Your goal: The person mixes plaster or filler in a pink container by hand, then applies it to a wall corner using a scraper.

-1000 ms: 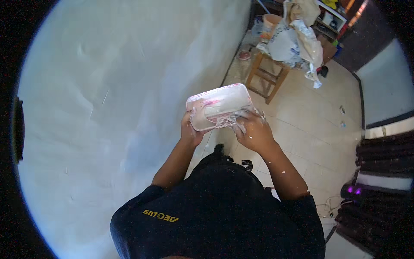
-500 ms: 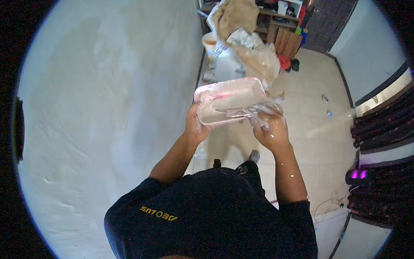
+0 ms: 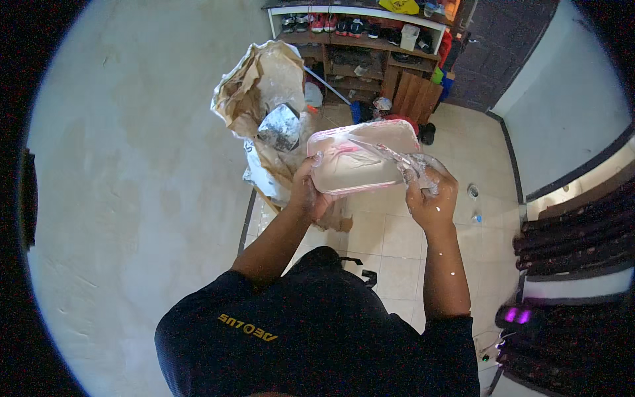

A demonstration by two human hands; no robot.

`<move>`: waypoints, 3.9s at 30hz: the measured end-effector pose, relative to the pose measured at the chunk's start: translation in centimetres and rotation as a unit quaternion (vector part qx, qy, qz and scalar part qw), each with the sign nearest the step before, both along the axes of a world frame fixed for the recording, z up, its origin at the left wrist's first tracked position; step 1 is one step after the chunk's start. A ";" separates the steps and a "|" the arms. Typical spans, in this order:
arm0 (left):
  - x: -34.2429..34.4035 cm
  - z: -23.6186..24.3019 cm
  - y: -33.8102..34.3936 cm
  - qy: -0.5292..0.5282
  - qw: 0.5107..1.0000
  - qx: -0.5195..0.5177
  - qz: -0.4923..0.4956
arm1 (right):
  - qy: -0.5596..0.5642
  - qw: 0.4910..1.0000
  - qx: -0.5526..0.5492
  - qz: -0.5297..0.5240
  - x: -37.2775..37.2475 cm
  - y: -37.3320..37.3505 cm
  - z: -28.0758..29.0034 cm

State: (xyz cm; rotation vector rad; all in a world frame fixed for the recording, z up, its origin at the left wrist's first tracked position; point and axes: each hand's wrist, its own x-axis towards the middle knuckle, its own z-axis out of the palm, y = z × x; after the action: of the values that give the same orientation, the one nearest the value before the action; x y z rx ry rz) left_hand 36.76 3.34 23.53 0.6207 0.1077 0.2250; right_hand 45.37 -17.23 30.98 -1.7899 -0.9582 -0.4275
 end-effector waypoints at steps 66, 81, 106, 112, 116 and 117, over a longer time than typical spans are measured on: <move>39.2 -14.1 32.8 0.242 0.618 -0.213 0.717 | 0.116 0.757 -0.214 0.607 51.5 63.7 -12.0; 38.2 -13.5 33.4 0.171 0.472 -0.192 0.843 | -0.349 0.373 -0.139 0.848 46.2 71.7 -10.0; 37.8 -14.1 26.9 0.333 0.282 0.003 0.900 | -0.081 0.477 -0.606 0.631 41.4 74.6 -13.1; 38.7 -13.8 27.0 0.408 0.258 -0.011 0.876 | 0.115 0.364 -0.755 0.533 41.0 71.0 -14.0; 39.7 -13.7 27.3 0.429 0.258 -0.012 0.866 | 0.327 0.311 -0.755 0.475 41.1 68.5 -14.0; 39.7 -13.8 27.1 0.382 0.271 -0.026 0.883 | 0.373 0.280 -0.735 0.491 41.0 68.1 -13.6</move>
State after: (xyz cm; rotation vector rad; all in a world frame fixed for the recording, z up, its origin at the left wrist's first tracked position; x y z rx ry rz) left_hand 76.50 30.44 9.73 0.1530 1.8633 2.1492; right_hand 86.37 50.92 17.38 -1.5974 -1.4717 2.7185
